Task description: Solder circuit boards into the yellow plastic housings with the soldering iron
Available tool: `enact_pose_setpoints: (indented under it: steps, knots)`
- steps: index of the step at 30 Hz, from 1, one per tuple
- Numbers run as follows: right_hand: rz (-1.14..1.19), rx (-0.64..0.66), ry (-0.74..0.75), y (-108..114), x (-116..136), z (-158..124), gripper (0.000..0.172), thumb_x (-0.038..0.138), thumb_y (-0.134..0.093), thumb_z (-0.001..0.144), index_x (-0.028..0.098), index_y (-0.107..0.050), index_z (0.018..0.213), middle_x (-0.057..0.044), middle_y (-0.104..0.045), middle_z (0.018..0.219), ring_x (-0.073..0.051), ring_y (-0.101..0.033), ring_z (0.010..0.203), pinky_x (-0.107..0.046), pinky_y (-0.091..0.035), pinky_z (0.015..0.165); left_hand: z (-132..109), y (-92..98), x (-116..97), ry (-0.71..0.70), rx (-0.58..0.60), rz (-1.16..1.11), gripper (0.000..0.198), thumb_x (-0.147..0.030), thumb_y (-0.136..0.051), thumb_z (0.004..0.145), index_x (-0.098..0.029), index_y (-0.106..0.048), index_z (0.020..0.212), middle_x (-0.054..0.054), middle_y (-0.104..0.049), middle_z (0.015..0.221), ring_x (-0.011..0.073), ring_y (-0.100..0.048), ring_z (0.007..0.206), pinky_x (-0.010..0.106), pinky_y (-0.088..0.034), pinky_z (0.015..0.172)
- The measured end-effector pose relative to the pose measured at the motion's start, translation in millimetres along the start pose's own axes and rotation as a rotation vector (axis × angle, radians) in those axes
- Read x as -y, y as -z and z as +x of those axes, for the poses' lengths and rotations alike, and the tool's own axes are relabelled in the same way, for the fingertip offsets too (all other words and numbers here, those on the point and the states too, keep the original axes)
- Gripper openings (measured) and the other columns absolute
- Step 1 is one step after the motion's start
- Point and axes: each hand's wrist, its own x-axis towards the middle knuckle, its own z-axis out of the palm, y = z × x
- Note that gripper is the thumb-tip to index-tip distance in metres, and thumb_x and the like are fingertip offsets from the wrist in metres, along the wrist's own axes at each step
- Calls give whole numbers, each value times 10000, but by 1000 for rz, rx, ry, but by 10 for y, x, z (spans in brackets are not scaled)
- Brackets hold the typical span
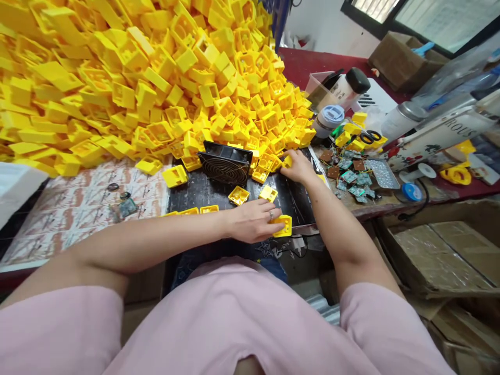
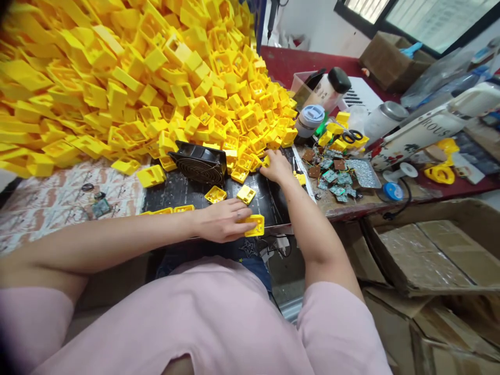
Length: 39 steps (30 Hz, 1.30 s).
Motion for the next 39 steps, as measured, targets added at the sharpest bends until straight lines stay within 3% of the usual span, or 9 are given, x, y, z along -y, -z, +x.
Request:
enact_pose_setpoints:
  steps: [5, 9, 12, 16, 20, 23, 27, 31, 39]
  knots:
    - [115, 19, 82, -49, 116, -253, 965, 392, -816, 794, 235, -344, 1620, -155, -393, 1641, -306, -406, 1537, -479, -399, 1253, -902, 440, -103, 582, -355, -582, 299, -215, -853, 711, -238, -842, 1009, 133, -751, 1025, 258, -660, 942, 376, -496, 978]
    - [161, 9, 43, -145, 354, -244, 967, 547, -773, 826, 241, -331, 1629, -172, -239, 1723, -346, -280, 1606, -536, -354, 1273, -1688, 665, 74, 1105, -707, -686, 254, -39, -837, 588, -191, -793, 786, 40, -719, 915, 156, -633, 947, 210, -501, 1007]
    - [158, 16, 7, -189, 540, -205, 1028, 592, -785, 790, 223, -325, 1631, -193, -232, 1723, -407, -291, 1593, -602, -366, 1252, -2181, 718, 213, 1019, -646, -277, 203, -235, -748, 753, -204, -807, 944, 10, -715, 999, 137, -634, 992, 234, -508, 1033]
    - [124, 64, -52, -143, 700, -177, 1155, 624, -844, 687, 224, -322, 1636, -211, -377, 1643, -477, -415, 1503, -677, -409, 1196, -2504, 803, 363, 1105, -397, 273, 540, -507, -574, 912, -151, -720, 1291, 111, -675, 1312, 236, -619, 1204, 427, -501, 1123]
    - [81, 36, -131, -92, 806, -281, 1076, 580, -808, 711, 266, -340, 1627, -189, -455, 1573, -471, -535, 1391, -667, -483, 1120, -2253, 856, 342, 1190, -293, 439, 698, -567, -455, 998, -94, -552, 1503, 212, -448, 1615, 395, -385, 1502, 665, -309, 1225]
    - [70, 6, -165, -102, 872, -408, 1047, 546, -783, 724, 290, -326, 1630, -176, -470, 1555, -456, -579, 1339, -650, -517, 1074, -1777, 718, 125, 820, -303, 411, 476, -427, -457, 1061, -111, -676, 1342, 165, -630, 1445, 286, -557, 1350, 528, -475, 1144]
    - [37, 23, -167, -117, 959, -480, 1108, 560, -788, 717, 285, -265, 1654, -178, -336, 1663, -448, -531, 1401, -625, -523, 1086, -1070, 381, -92, 409, -4, 265, 358, -303, -504, 1054, -178, -701, 1326, 130, -672, 1425, 243, -648, 1271, 387, -555, 1054]
    - [1, 43, -128, -107, 983, -432, 1171, 580, -823, 689, 295, -237, 1661, -183, -332, 1662, -453, -560, 1361, -650, -520, 1078, -618, 192, 8, 499, 197, 269, 445, -211, -465, 1045, -139, -574, 1470, 226, -531, 1557, 339, -560, 1388, 444, -564, 1002]
    - [205, -184, -87, -246, 663, -467, 1011, 456, -756, 720, 262, -308, 1605, -166, -546, 1455, -381, -540, 1383, -588, -509, 1108, -414, 221, 20, 504, 162, 236, 421, -255, -518, 1007, -121, -614, 1394, 197, -652, 1292, 337, -621, 1213, 460, -541, 999]
